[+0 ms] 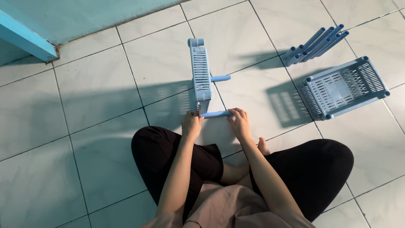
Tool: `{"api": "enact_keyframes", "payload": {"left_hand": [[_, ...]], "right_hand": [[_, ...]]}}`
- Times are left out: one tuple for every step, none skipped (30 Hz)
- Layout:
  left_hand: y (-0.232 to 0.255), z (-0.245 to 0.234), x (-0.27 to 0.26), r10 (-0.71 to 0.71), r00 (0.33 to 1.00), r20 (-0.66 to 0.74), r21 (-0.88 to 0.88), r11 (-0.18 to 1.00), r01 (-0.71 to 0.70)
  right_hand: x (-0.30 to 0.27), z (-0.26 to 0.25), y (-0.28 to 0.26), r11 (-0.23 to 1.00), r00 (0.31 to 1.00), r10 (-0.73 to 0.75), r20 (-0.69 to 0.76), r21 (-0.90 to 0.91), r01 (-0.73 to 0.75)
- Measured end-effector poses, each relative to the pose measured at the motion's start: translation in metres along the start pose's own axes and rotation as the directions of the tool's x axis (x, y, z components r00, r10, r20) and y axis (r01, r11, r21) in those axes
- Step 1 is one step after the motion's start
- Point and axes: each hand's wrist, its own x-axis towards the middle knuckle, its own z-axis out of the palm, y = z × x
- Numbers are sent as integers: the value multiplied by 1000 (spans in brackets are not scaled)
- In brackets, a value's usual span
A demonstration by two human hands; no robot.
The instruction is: The person assembles a light-blue plastic dish rack by inserting cylindrical legs into the base and attaching corner caps. They handle the rack base, legs, and caps by hand, repeatedly inserting and adjusting parts until the rack is fully assembled.
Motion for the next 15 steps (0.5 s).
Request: {"api": "enact_keyframes", "payload": {"left_hand": [[1, -3, -1, 12, 1000, 2, 7, 1000, -12], [3, -5, -2, 9, 1000, 2, 14, 1000, -9], [5, -8, -2, 7, 1000, 1, 20, 1000, -7], [7, -11, -2, 4, 1000, 0, 26, 1000, -4], [10, -14, -1, -20, 1000, 9, 24, 1000, 20], [13, -17, -1, -44, 999, 17, 22, 999, 44], [16, -21, 0, -67, 997, 25, 21, 998, 67], [19, -26, 0, -49, 999, -24, -30, 998, 48], [21, -31, -2, -33, 997, -74, -81, 996, 27], [24, -36, -3, -21, 992, -124, -130, 991, 4], [29, -42, -3, -11, 987, -161, -176, 984, -18], [33, -48, -4, -3, 980, -199, -220, 975, -42], [38, -55, -1, 5, 970, -242, -263, 962, -70], [43, -61, 6, 29, 966, -258, -299, 948, -108], [47, -65, 2, 38, 965, -258, -335, 933, -127]], "right_hand": [[0, 0, -1, 999, 999, 37, 4, 13, -37], [1, -1, -2, 999, 999, 49, 3, 19, -49], [3, -1, -3, 998, 998, 61, 0, 24, -61], [3, -3, -5, 997, 997, 72, -3, 29, -72], [5, -5, -7, 992, 995, 101, 4, 82, -101], [5, -8, -9, 982, 992, 129, 12, 134, -130], [6, -11, -12, 970, 988, 156, 21, 187, -157], [8, -14, -16, 980, 995, 100, -19, 176, -95], [8, -17, -19, 986, 997, 44, -57, 163, -34], [8, -20, -23, 989, 995, -14, -94, 148, 27], [9, -25, -27, 986, 994, -15, -108, 162, 32], [8, -29, -31, 984, 992, -16, -122, 176, 37], [11, -34, -36, 981, 990, -21, -139, 189, 47], [19, -39, -38, 977, 985, -42, -170, 198, 75], [17, -44, -41, 974, 982, -49, -183, 210, 88]]}}
